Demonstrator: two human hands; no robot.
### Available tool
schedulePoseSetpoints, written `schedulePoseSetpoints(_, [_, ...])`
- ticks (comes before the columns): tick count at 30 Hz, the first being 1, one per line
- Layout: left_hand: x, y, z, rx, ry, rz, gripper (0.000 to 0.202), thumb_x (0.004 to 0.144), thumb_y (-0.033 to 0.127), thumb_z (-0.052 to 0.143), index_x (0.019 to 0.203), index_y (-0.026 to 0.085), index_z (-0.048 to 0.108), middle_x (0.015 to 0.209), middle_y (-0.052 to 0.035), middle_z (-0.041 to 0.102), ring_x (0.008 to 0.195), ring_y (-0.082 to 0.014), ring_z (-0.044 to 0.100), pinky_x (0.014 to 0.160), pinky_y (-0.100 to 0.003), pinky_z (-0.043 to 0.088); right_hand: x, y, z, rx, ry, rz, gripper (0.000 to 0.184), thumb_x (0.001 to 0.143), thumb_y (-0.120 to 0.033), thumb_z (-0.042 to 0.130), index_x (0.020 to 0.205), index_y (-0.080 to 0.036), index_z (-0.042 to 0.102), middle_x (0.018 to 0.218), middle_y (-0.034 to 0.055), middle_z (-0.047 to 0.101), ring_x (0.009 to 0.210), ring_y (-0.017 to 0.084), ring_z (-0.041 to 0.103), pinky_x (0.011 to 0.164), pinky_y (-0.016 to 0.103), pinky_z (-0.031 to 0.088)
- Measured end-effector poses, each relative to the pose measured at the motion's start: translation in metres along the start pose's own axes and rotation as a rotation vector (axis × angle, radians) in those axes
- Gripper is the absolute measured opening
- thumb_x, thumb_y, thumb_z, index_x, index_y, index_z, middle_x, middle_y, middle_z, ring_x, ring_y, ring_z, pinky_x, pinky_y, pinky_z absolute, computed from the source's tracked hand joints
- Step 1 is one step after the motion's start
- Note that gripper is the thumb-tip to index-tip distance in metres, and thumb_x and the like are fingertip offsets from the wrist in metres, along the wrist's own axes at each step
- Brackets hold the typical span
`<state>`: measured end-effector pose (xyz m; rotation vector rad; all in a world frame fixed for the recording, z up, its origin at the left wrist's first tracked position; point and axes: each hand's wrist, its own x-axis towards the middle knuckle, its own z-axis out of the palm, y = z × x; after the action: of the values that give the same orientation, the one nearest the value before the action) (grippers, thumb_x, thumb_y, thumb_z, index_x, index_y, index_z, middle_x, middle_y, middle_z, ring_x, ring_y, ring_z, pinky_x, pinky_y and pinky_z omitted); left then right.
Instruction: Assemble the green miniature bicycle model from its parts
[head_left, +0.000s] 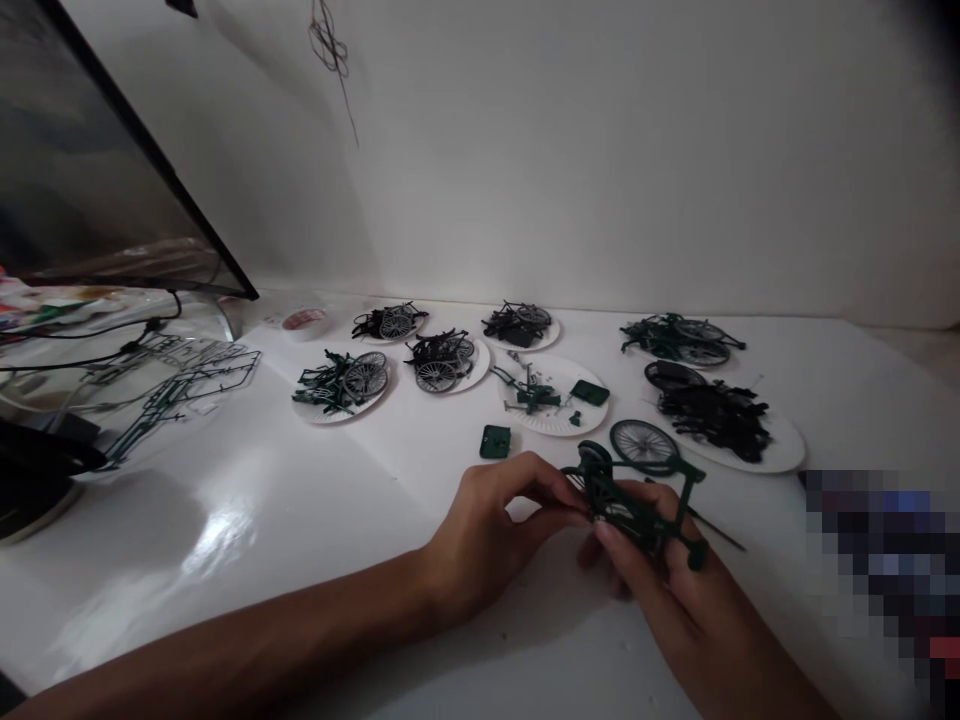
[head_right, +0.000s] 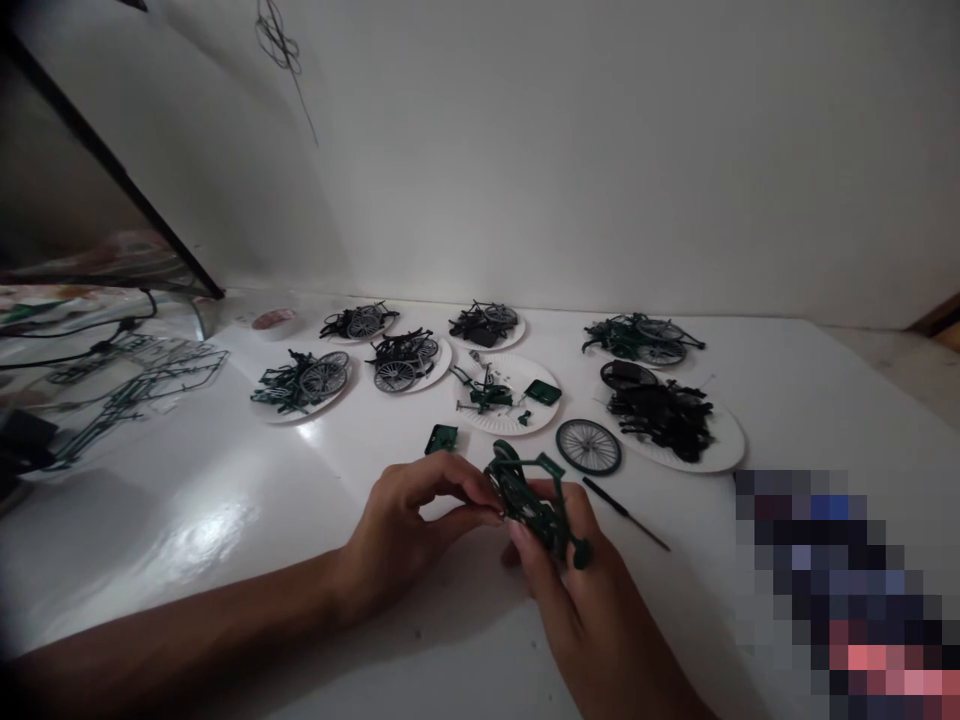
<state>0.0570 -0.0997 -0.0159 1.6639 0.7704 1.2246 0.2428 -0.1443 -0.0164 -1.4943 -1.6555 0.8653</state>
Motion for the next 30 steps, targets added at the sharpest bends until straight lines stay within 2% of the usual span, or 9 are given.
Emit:
schedulePoseSetpoints(2, [-0.001, 0.000, 0.000, 0.047, 0.010, 0.057, 0.011, 0.088, 0.014, 0.076, 0.090, 0.014, 0.066, 0.089, -0.0045, 0.075, 0.083, -0.0140, 0.074, 0.078, -0.023, 0.060, -0.001, 0.001, 0.000, 0.052, -0.017, 0.058, 0.031, 0.097, -0.055, 0.051, 0.108, -0.027, 0.057, 0.091, 0.0047, 0.070, 0.080, 0.021, 0.067, 0.068, 0.030, 0.057])
schedulePoseSetpoints(6, [0.000, 0.000, -0.002, 0.204, -0.033, 0.205, 0.007, 0.091, 0.011, 0.071, 0.092, 0.015, 0.066, 0.092, -0.0051, 0.075, 0.086, -0.0147, 0.073, 0.079, -0.025, 0.060, -0.001, -0.002, 0.001, 0.142, -0.075, 0.241, 0.046, 0.091, -0.070, 0.049, 0.082, -0.026, 0.058, 0.067, 0.0025, 0.067, 0.068, 0.021, 0.067, 0.065, 0.032, 0.058])
schedulePoseSetpoints(9, [0.003, 0.000, -0.004, 0.299, -0.073, 0.380, 0.008, 0.092, 0.007, 0.069, 0.093, 0.014, 0.064, 0.092, -0.0058, 0.076, 0.086, -0.0152, 0.072, 0.078, -0.026, 0.058, 0.001, -0.008, 0.001, 0.297, -0.155, 0.354, 0.053, 0.087, -0.076, 0.050, 0.089, -0.024, 0.059, 0.067, 0.0029, 0.069, 0.061, 0.021, 0.067, 0.060, 0.034, 0.057])
schedulePoseSetpoints(11, [0.005, 0.000, -0.004, 0.337, -0.084, 0.450, 0.009, 0.092, 0.007, 0.069, 0.093, 0.014, 0.064, 0.091, -0.0053, 0.077, 0.086, -0.0154, 0.070, 0.079, -0.027, 0.057, 0.004, -0.009, 0.000, 0.383, -0.203, 0.409, 0.055, 0.086, -0.076, 0.053, 0.095, -0.023, 0.059, 0.068, 0.0034, 0.071, 0.056, 0.020, 0.066, 0.056, 0.033, 0.055])
schedulePoseSetpoints(14, [0.007, 0.002, -0.004, 0.371, -0.064, 0.415, 0.011, 0.090, 0.011, 0.074, 0.093, 0.015, 0.064, 0.090, -0.0025, 0.077, 0.083, -0.0144, 0.067, 0.078, -0.029, 0.053, 0.007, -0.008, -0.002, 0.512, -0.259, 0.446, 0.055, 0.083, -0.073, 0.061, 0.101, -0.021, 0.060, 0.068, 0.0028, 0.070, 0.055, 0.020, 0.066, 0.050, 0.032, 0.052])
schedulePoseSetpoints(17, [0.006, 0.006, -0.004, 0.420, -0.032, 0.332, 0.011, 0.088, 0.014, 0.078, 0.092, 0.018, 0.068, 0.088, 0.0003, 0.075, 0.080, -0.0140, 0.064, 0.077, -0.030, 0.046, 0.010, -0.006, -0.006, 0.647, -0.292, 0.474, 0.048, 0.083, -0.063, 0.070, 0.104, -0.020, 0.062, 0.072, 0.0020, 0.069, 0.058, 0.019, 0.067, 0.052, 0.032, 0.055])
schedulePoseSetpoints(21, [0.004, 0.009, -0.004, 0.452, 0.000, 0.296, 0.007, 0.090, 0.019, 0.077, 0.094, 0.019, 0.071, 0.088, 0.0003, 0.073, 0.083, -0.0147, 0.063, 0.079, -0.032, 0.041, 0.012, -0.009, -0.012, 0.772, -0.350, 0.529, 0.037, 0.081, -0.053, 0.075, 0.097, -0.020, 0.067, 0.078, 0.0032, 0.069, 0.061, 0.018, 0.066, 0.055, 0.033, 0.057])
schedulePoseSetpoints(26, [0.003, 0.006, -0.004, 0.443, 0.019, 0.328, 0.017, 0.089, 0.017, 0.078, 0.096, 0.018, 0.063, 0.095, 0.0014, 0.073, 0.086, -0.0144, 0.064, 0.081, -0.032, 0.039, 0.015, -0.011, -0.014, 0.741, -0.350, 0.507, 0.039, 0.080, -0.054, 0.075, 0.099, -0.020, 0.070, 0.082, 0.0047, 0.069, 0.066, 0.018, 0.066, 0.056, 0.033, 0.055])
schedulePoseSetpoints(30, [0.003, 0.008, -0.006, 0.457, -0.030, 0.306, 0.011, 0.091, 0.014, 0.075, 0.096, 0.018, 0.066, 0.089, 0.0026, 0.073, 0.083, -0.0137, 0.062, 0.082, -0.032, 0.038, 0.015, -0.010, -0.012, 0.709, -0.327, 0.497, 0.037, 0.084, -0.054, 0.073, 0.096, -0.020, 0.068, 0.083, 0.0053, 0.069, 0.069, 0.019, 0.066, 0.058, 0.032, 0.054])
